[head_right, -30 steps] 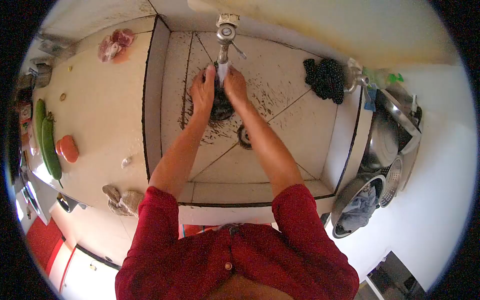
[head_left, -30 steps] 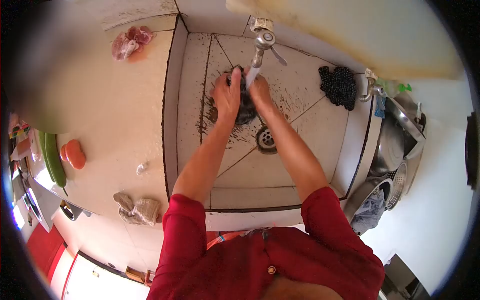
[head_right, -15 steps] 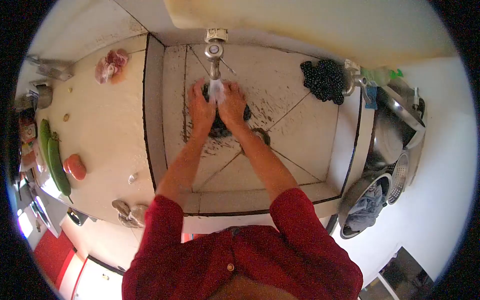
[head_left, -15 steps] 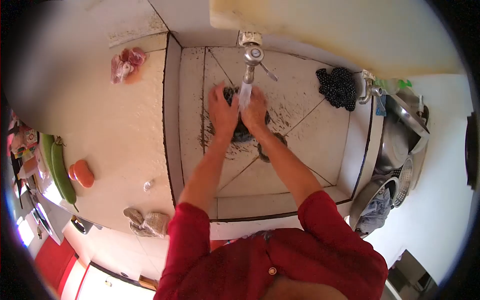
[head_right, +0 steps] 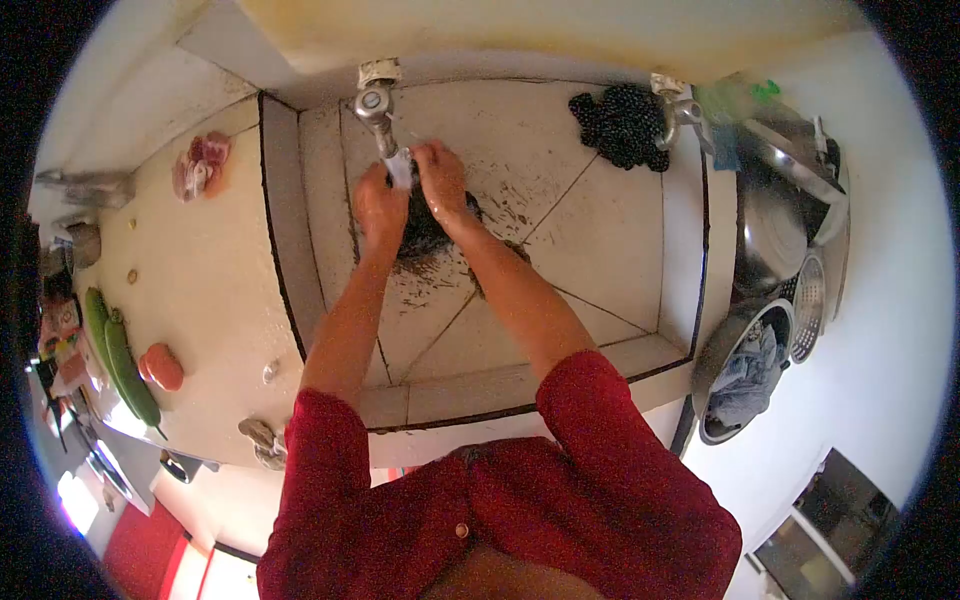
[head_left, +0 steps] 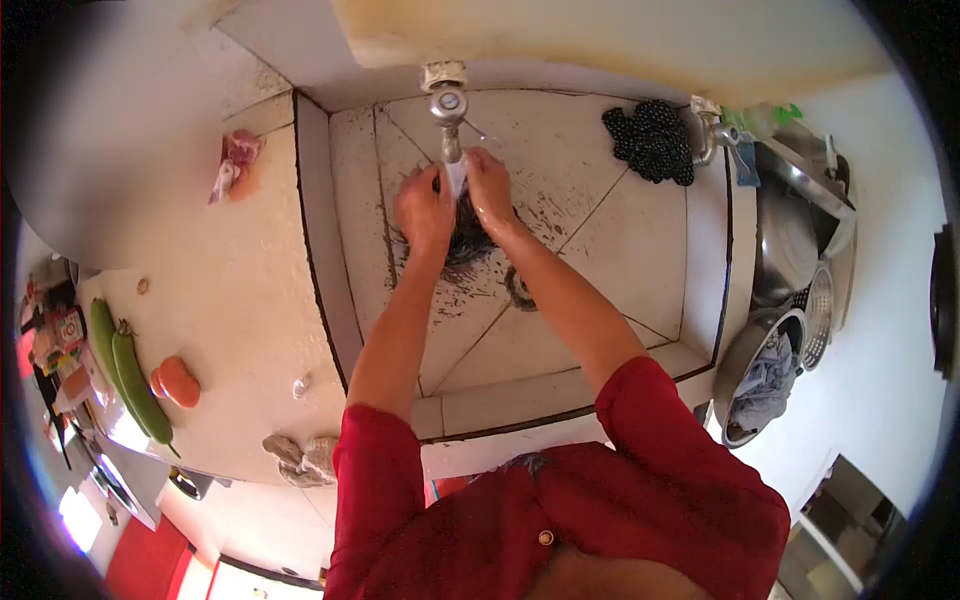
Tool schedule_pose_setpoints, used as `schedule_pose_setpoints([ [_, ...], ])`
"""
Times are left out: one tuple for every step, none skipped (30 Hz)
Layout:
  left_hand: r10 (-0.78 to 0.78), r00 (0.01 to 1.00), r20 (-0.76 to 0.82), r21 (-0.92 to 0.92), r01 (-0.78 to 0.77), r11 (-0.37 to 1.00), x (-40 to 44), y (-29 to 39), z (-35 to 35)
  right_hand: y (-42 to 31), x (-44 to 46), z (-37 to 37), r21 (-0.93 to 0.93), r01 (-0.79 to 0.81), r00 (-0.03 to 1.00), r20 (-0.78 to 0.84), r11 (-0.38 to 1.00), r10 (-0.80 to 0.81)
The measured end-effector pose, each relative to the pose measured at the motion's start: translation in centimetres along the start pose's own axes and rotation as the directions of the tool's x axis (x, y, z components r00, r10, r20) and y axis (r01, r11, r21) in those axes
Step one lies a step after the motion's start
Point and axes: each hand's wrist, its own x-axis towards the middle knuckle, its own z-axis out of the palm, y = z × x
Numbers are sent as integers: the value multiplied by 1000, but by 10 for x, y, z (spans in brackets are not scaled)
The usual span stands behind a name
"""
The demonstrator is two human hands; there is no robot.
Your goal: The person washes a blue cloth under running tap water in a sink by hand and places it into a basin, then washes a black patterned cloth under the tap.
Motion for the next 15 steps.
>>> schedule_pose_setpoints([
  [135,988,-79,-59,-140,988,-9,7,-9,-16,2,-8,244,-66,995,-50,967,81],
  [282,948,-147,-99,-298,949,-25,7,-12,-23,-13,-19,-7,28,997,-74,1000,-28],
  [242,953,-181,-141,-268,953,-41,-2,-4,-18,-38,-22,-125,155,984,-63,980,-164],
  [194,957,-214,-185,-235,954,-62,-19,14,-4,-70,-22,-241,278,956,-30,930,-293],
  [141,958,-248,-229,-200,953,-71,-32,29,9,-84,-20,-348,396,910,23,850,-414],
  [188,958,-214,-160,-225,961,-64,-40,36,22,-76,-16,-397,395,914,82,829,-396],
  [234,955,-182,-87,-253,964,-51,-51,42,34,-60,-11,-440,401,915,139,803,-380],
  [271,953,-135,-14,-276,961,-44,-60,46,44,-51,-7,-483,399,917,197,780,-347],
  [152,985,-86,-137,-163,977,-35,-67,51,47,-45,-3,-463,366,930,215,807,-298],
  [47,998,-43,-256,-56,965,-11,-67,58,46,-27,2,-444,348,935,231,826,-269],
  [21,998,-55,-230,-33,973,-6,-63,59,41,-14,4,-427,330,938,245,842,-244],
  [-5,998,-67,-204,-9,979,0,-54,56,37,-12,0,-523,306,935,325,796,-145],
  [58,989,-138,-30,-63,998,-2,-45,51,30,-13,-3,-568,263,953,280,780,-118],
  [132,972,-195,149,-104,983,-3,-37,45,25,-17,-4,-609,215,969,232,764,-88],
  [79,989,-125,326,-34,945,-11,-36,42,12,-26,-5,-647,160,981,186,746,-49],
])
